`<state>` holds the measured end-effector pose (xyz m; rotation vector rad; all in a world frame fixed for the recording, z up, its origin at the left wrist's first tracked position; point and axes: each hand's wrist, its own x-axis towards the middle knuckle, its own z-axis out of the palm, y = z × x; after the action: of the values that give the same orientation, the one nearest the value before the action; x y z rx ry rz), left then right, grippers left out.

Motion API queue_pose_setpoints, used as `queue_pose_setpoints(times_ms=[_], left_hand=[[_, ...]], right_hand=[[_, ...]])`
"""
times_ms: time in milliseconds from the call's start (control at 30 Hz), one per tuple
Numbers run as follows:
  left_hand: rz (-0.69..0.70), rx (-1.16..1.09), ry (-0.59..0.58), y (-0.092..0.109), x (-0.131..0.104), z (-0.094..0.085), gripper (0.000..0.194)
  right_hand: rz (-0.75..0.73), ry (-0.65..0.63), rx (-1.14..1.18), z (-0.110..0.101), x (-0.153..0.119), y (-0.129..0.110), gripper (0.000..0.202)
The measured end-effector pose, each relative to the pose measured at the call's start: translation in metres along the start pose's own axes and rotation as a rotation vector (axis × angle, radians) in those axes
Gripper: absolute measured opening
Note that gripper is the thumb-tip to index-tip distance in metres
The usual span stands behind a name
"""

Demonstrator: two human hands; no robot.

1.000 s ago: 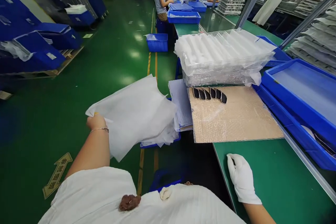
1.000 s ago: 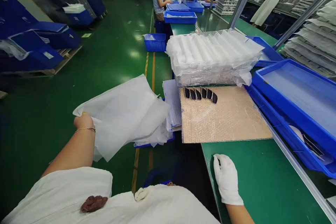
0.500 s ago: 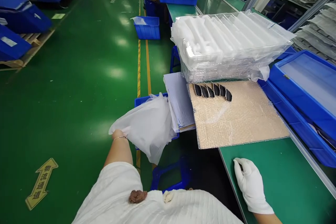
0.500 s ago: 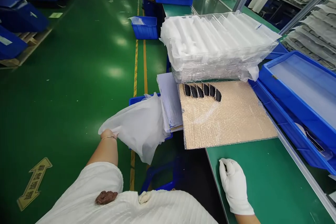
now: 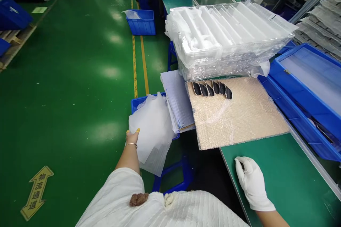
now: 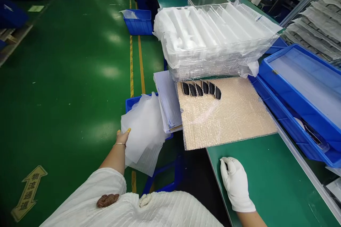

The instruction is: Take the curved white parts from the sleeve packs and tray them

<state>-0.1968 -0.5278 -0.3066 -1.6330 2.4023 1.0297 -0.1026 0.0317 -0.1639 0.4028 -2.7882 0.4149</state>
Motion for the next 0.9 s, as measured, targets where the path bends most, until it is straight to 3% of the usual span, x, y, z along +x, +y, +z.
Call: queue_pose_setpoints(times_ms=[133, 233, 333, 467, 567, 633, 767, 900], left_hand=[[0.011, -0.002, 0.015, 0.021, -0.009, -0.009, 0.045], [0.126, -0.06, 0.007, 0.068, -0.02, -0.013, 0.044], [0.348, -0.152, -0.033, 0.139, -0.04, -0.014, 0.043], [0.687, -0.29, -0.096, 0.249, -0.084, -0.007, 0.048], [0.857, -0.386, -0.126, 0.322, -0.121, -0.001, 0.06], [0.924, -0.435, -0.133, 0.359, -0.14, 0.001, 0.067], [0.965, -0.503, -0.128, 0.396, -0.159, 0.001, 0.071], [0.992, -0.538, -0.125, 0.399, -0.158, 0.005, 0.067]], right_hand=[[0.044, -0.006, 0.02, 0.002, -0.002, -0.002, 0.019], [0.085, -0.004, 0.066, 0.008, -0.002, -0.004, 0.019], [0.11, 0.037, 0.105, 0.014, 0.0, -0.004, 0.02], [0.123, 0.069, 0.161, 0.017, 0.002, -0.006, 0.022], [0.161, 0.067, 0.23, 0.016, 0.003, -0.008, 0.026], [0.205, 0.034, 0.293, 0.015, 0.005, -0.007, 0.029], [0.263, -0.042, 0.409, -0.001, 0.023, 0.001, 0.035], [0.096, -0.07, 0.348, -0.048, 0.083, 0.005, 0.029]])
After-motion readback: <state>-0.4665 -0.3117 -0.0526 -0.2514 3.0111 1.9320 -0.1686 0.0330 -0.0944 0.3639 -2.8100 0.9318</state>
